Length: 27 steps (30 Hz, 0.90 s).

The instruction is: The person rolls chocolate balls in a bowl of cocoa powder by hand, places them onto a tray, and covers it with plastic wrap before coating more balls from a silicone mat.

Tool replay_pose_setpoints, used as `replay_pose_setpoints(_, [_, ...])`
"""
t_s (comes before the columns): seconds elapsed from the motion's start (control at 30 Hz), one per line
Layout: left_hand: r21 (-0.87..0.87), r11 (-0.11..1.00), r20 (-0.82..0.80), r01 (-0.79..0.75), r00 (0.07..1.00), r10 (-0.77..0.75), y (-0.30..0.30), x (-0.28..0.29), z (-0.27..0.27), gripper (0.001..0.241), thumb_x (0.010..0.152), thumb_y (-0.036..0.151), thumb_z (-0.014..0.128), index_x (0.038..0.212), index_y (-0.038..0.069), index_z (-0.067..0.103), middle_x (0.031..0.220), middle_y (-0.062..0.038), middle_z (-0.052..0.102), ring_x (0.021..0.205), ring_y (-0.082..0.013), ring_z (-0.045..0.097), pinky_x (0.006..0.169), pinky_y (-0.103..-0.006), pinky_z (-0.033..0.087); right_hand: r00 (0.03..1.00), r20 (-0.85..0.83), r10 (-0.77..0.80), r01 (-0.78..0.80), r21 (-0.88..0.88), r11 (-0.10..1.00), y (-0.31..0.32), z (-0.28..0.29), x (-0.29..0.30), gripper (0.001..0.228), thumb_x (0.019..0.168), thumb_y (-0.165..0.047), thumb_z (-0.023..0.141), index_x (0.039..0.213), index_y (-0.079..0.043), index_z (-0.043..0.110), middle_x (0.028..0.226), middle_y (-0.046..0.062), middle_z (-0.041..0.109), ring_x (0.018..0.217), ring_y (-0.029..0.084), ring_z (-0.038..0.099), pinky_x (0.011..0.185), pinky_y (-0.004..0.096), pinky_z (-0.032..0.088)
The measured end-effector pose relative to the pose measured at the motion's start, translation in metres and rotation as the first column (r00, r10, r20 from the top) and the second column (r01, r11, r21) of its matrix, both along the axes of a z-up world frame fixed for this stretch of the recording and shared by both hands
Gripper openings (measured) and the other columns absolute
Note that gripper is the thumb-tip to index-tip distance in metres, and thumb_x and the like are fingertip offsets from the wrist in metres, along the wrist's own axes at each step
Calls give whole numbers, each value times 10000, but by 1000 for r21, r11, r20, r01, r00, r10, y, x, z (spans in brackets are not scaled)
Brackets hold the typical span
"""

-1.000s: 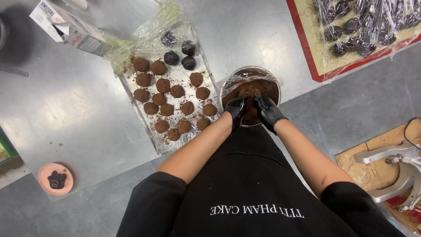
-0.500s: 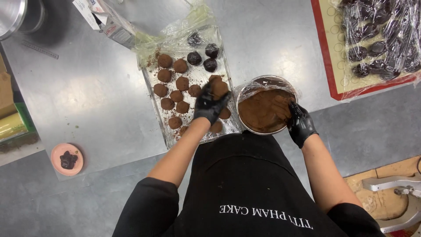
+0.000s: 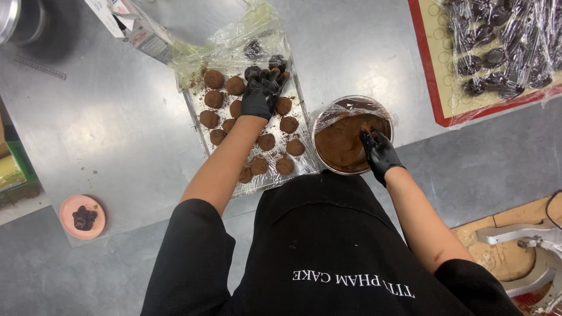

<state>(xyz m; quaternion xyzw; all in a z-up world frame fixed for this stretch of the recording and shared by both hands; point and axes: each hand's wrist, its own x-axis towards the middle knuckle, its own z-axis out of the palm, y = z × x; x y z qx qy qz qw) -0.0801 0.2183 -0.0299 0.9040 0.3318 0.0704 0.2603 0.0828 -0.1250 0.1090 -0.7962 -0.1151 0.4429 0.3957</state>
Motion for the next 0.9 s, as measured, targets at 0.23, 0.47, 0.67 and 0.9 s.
replay_pose_setpoints(0.23, [368, 855, -279, 365, 921, -273, -6, 9, 47, 380, 1071, 151, 420, 1423, 139, 562, 1411, -151, 570, 1314, -341, 505, 1153, -501, 339, 963, -200, -182, 178, -36, 983, 3, 13, 7, 648, 977, -516, 585, 1446, -71, 548, 1415, 147, 620, 1289, 238, 576, 1068, 330, 437])
replay_pose_setpoints(0.47, [458, 825, -292, 331, 933, -212, -10, -3, 91, 392, 978, 196, 573, 1365, 135, 587, 1316, -137, 589, 1256, -312, 515, 1145, -514, 340, 940, -284, -191, 202, 12, 979, -1, -4, 12, 628, 970, -515, 583, 1425, -83, 575, 1395, 124, 645, 1275, 224, 589, 1075, 320, 445])
replay_pose_setpoints(0.67, [-457, 867, 123, 199, 979, -160, -91, 10, 146, 401, 1053, 337, 534, 1412, 160, 546, 1397, -77, 605, 1283, -199, 563, 1131, -385, 479, 620, -524, -584, 592, -175, 787, 18, 10, 17, 472, 943, -403, 661, 1347, -162, 621, 1266, 49, 678, 1076, 209, 623, 831, 362, 496])
replay_pose_setpoints(0.9, [-637, 751, -109, 173, 944, -311, -216, 67, 87, 882, 762, 381, 744, 1523, 123, 381, 1455, -163, 507, 1294, -308, 522, 1090, -355, 454, 571, -571, -590, 662, -104, 742, 13, -24, 19, 394, 957, -359, 690, 1254, -100, 698, 1193, 36, 738, 1014, 176, 694, 879, 322, 581])
